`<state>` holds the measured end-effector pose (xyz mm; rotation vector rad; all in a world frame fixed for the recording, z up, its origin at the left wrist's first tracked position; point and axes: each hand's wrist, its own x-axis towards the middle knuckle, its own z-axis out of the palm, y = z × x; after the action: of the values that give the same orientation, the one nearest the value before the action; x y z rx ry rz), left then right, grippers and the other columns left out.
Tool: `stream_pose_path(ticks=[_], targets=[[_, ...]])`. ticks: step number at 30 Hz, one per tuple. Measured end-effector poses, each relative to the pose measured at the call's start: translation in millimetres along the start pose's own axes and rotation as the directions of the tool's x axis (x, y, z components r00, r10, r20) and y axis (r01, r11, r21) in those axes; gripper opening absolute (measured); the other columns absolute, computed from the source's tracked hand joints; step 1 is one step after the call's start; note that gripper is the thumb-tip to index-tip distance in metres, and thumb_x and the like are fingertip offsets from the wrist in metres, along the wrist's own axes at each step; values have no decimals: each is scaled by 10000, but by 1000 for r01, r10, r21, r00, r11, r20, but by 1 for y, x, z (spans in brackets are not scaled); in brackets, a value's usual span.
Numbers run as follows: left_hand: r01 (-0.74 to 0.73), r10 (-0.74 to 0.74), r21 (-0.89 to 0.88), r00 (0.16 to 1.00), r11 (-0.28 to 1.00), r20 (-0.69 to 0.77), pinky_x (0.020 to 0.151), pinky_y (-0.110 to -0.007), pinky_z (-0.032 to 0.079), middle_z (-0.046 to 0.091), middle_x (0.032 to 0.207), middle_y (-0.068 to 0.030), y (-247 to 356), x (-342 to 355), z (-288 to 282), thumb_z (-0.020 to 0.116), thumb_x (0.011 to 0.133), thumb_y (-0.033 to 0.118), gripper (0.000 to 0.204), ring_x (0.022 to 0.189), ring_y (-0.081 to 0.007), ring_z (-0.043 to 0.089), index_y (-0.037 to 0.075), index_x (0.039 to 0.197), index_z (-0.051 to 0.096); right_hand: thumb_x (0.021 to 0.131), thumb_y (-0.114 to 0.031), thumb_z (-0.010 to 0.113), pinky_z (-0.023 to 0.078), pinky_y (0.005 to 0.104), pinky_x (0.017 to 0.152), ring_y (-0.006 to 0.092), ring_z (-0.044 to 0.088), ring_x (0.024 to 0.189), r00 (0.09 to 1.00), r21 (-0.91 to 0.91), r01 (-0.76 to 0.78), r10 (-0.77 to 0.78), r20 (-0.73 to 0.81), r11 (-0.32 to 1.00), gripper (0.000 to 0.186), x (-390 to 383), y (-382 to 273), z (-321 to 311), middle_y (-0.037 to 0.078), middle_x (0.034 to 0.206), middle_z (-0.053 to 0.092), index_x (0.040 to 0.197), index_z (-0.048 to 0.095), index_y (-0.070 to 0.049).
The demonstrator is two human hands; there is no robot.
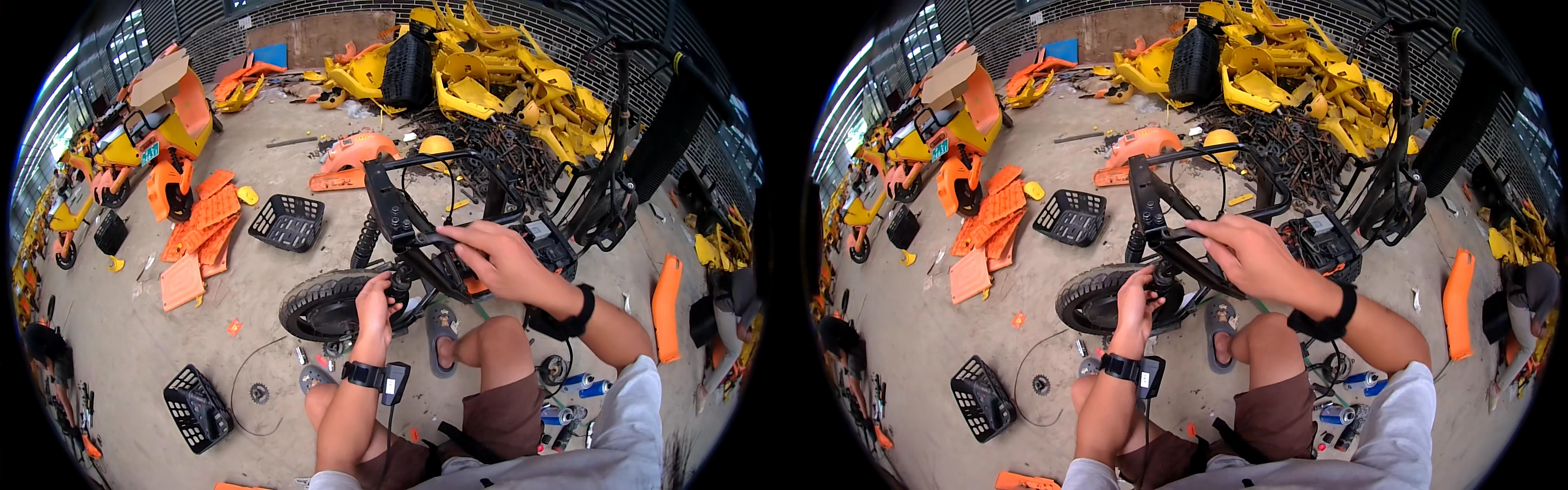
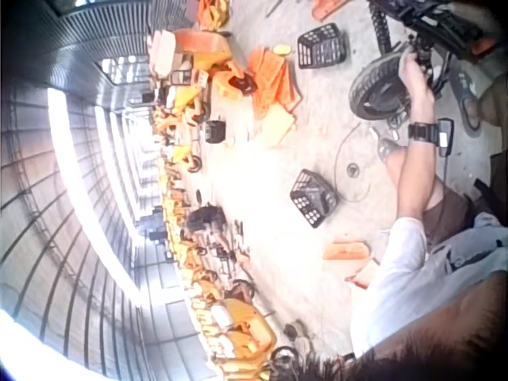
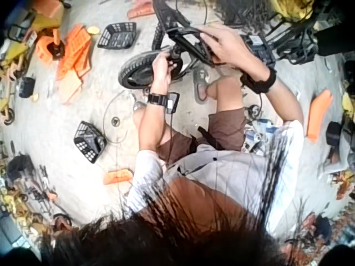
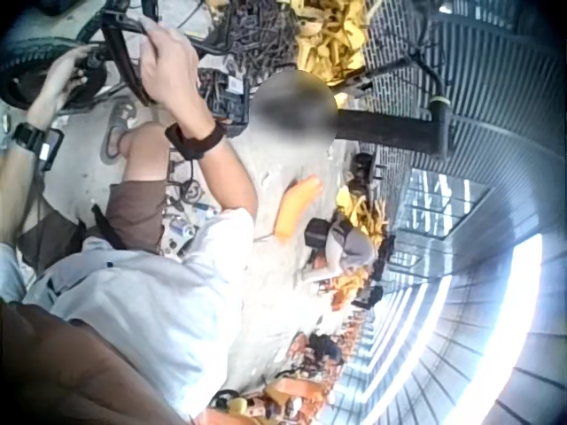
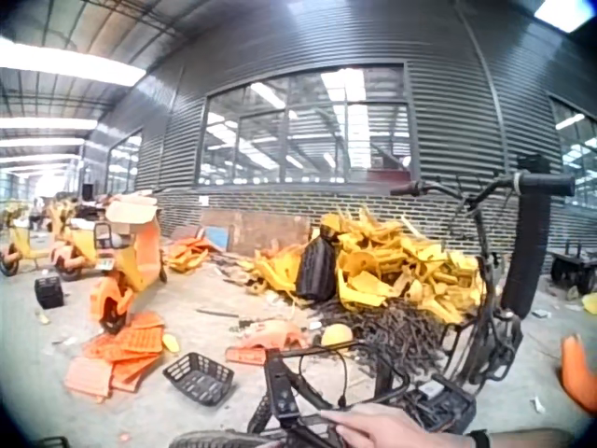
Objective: The person works on the frame of an electric scooter by hand, connecting small cables and wires to various points on the chassis while sitting near other scooter parts on the floor.
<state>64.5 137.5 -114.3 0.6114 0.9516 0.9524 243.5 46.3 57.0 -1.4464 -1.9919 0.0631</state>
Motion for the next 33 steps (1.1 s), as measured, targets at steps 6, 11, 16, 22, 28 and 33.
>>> stream_pose_path(ticks=[6,11,16,22,28,33], targets=[[-314,251,414,947,854,202,528,-239,474,643,944,-55,-1,6,-5,546,918,140,383,581,-102,558,28,1284,568,900,-105,570,458,402,664,316,586,771,999,-133,22,-15,51,991,300,29,27,19,121,787,556,1188,652,-127],[-546,450,577,835,608,317,683,-293,491,643,1077,-188,-4,-6,1,638,882,188,448,680,-177,595,-29,1266,558,855,-69,588,457,403,681,305,574,785,995,-238,98,-102,-1,966,328,37,25,11,107,784,551,1166,670,-130],[-693,674,667,632,272,382,565,-289,475,670,914,-161,-7,2,-3,698,864,213,445,563,-152,590,-14,1231,585,844,-57,580,441,411,713,296,557,786,969,-284,244,-223,107,927,347,52,35,9,92,787,552,1168,674,-139],[-609,564,668,757,427,330,782,-399,502,642,1068,-246,-10,0,5,682,859,198,408,884,-387,644,-43,1176,592,868,-105,574,459,437,672,320,576,727,929,-304,363,-315,195,881,334,55,45,-6,103,769,562,1188,660,-146],[-584,537,650,786,485,306,782,-396,504,657,1005,-253,-8,1,6,694,848,180,389,890,-394,652,-48,1149,601,907,-188,553,507,464,657,358,637,723,961,-235,175,-114,251,956,317,39,20,-2,163,799,644,1194,639,-82],[-584,531,664,786,468,316,709,-375,510,660,963,-236,-10,7,0,655,867,144,368,770,-326,651,-49,1171,578,955,-104,482,381,299,464,106,475,503,636,648,-747,447,629,150,213,30,-34,34,49,692,564,1125,579,-21]])
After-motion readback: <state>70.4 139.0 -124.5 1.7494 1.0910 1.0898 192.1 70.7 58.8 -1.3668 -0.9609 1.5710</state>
